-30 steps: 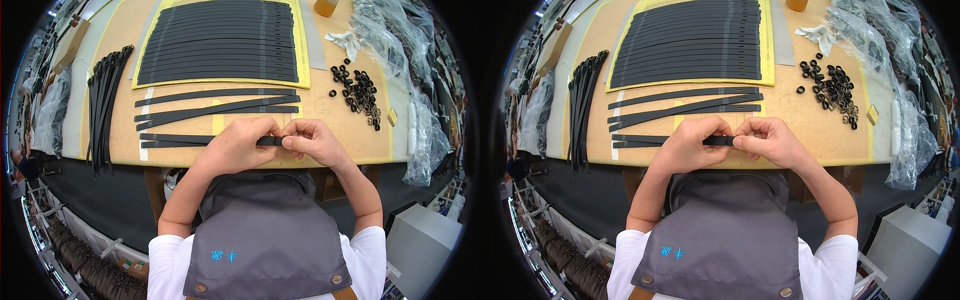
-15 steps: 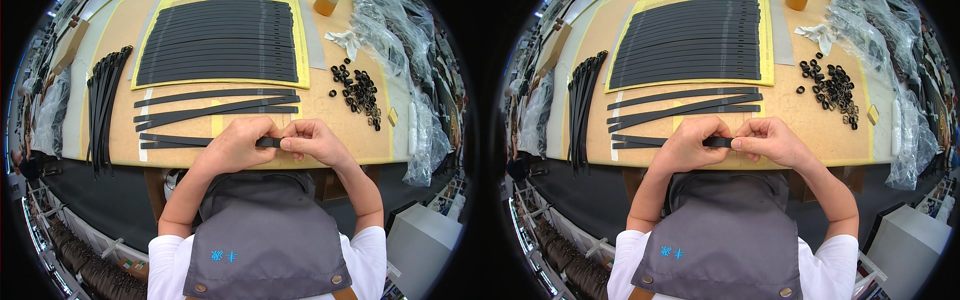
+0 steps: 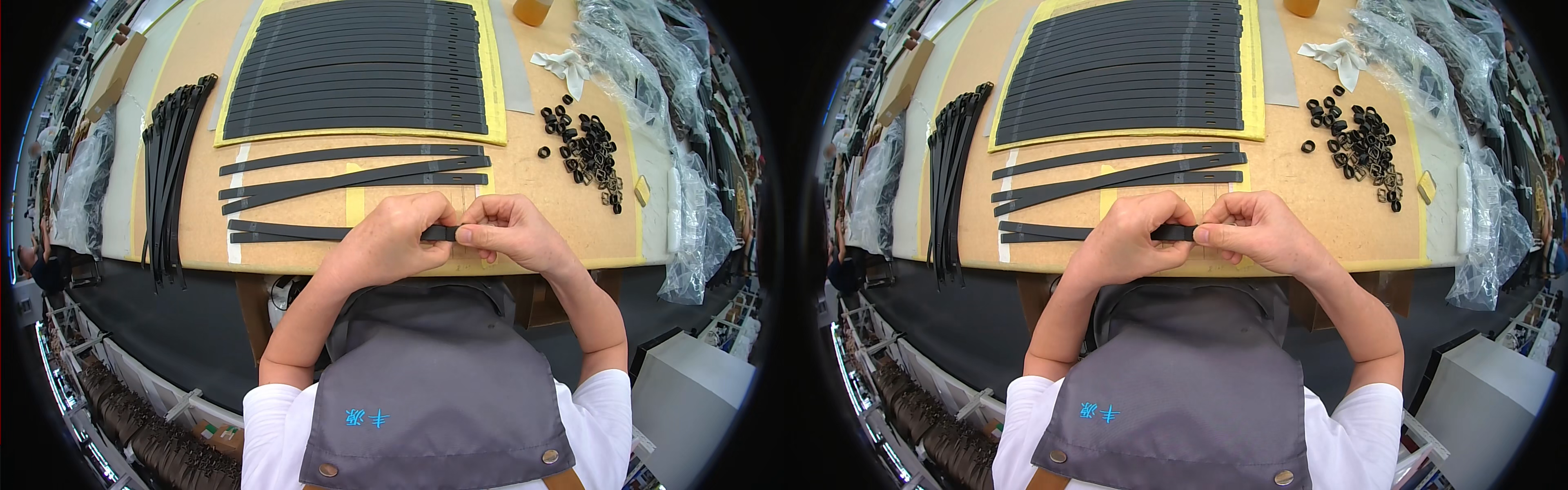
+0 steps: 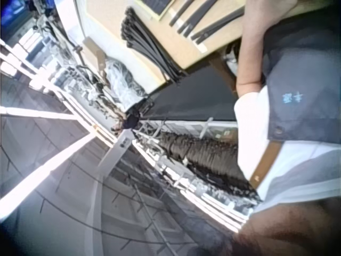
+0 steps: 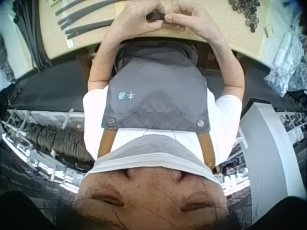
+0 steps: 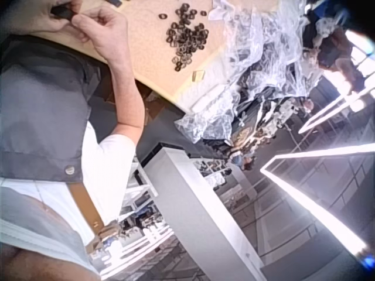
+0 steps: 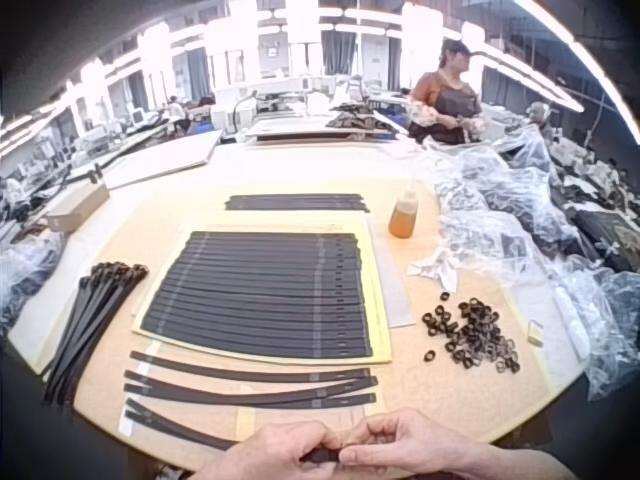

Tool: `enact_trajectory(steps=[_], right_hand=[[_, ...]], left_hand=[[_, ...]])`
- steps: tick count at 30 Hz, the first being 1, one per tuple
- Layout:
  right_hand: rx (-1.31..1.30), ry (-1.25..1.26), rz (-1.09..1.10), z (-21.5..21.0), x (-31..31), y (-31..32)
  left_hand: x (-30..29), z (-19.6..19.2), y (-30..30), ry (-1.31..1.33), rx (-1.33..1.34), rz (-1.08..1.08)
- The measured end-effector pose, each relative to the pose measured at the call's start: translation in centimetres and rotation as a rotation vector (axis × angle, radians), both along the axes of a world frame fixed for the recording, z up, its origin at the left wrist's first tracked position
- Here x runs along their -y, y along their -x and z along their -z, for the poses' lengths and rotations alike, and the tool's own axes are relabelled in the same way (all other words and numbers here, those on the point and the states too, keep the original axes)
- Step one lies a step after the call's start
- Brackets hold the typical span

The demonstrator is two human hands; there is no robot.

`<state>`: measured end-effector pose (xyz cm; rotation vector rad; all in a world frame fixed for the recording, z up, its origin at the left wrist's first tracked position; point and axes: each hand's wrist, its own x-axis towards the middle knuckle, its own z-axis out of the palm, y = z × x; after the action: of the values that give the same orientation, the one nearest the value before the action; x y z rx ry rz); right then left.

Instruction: The person assembles black straps by inserting small black plastic buckles into the ends of the straps. They work at a table in a factory setting, handling the components one at a time and stacking the finished straps on a yellow mat.

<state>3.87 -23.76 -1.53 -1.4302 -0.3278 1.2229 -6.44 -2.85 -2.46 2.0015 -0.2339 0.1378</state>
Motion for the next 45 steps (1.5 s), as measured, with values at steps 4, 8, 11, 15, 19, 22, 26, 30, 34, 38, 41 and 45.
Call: enact_trajectory(steps=[4,8,11,15,19,22,26,30,34,38,41,45], right_hand=[[0.032,0.022,0.013,-0.1,-0.1,0.2],[0.068,0.042,0.017,-0.3,0.0,0.2],[0.083,0.042,0.016,-0.2,0.0,0.3],[0.103,0.048,0.007,-0.2,0.0,0.4],[0.147,0.048,-0.014,-0.4,0.0,0.5],[0.155,0.062,-0.043,-0.5,0.3,0.7],[0.349,0.046,-0.173,-1.1,0.1,0.6],[0.453,-0.001,-0.223,-1.2,0.0,0.6],[0.514,-0.046,-0.136,-0.9,0.0,1.2],[0.504,-0.004,-0.059,-0.7,-0.3,2.1],[0.58,-0.03,0.023,-0.5,-0.7,2.7],[0.611,-0.054,0.09,0.7,-1.0,2.6]], left_hand=[[0.0,0.0,0.0,-0.015,0.012,0.006],[0.2,-0.5,0.1,-0.006,0.01,-0.003],[0.1,-0.9,0.2,-0.028,-0.017,0.028],[0.1,-0.5,0.3,-0.049,-0.023,0.034],[0.3,-0.2,0.3,-0.042,0.009,0.023],[0.4,0.3,0.5,-0.042,0.051,0.018],[0.7,0.9,0.8,-0.029,0.127,0.026],[0.7,0.7,0.7,-0.041,0.187,0.038],[0.6,-0.2,1.2,-0.044,0.094,0.062],[0.4,-0.8,1.4,0.008,0.035,0.089],[0.8,-0.8,1.6,0.075,0.029,0.036],[0.5,-0.2,1.5,0.049,-0.025,0.017]])
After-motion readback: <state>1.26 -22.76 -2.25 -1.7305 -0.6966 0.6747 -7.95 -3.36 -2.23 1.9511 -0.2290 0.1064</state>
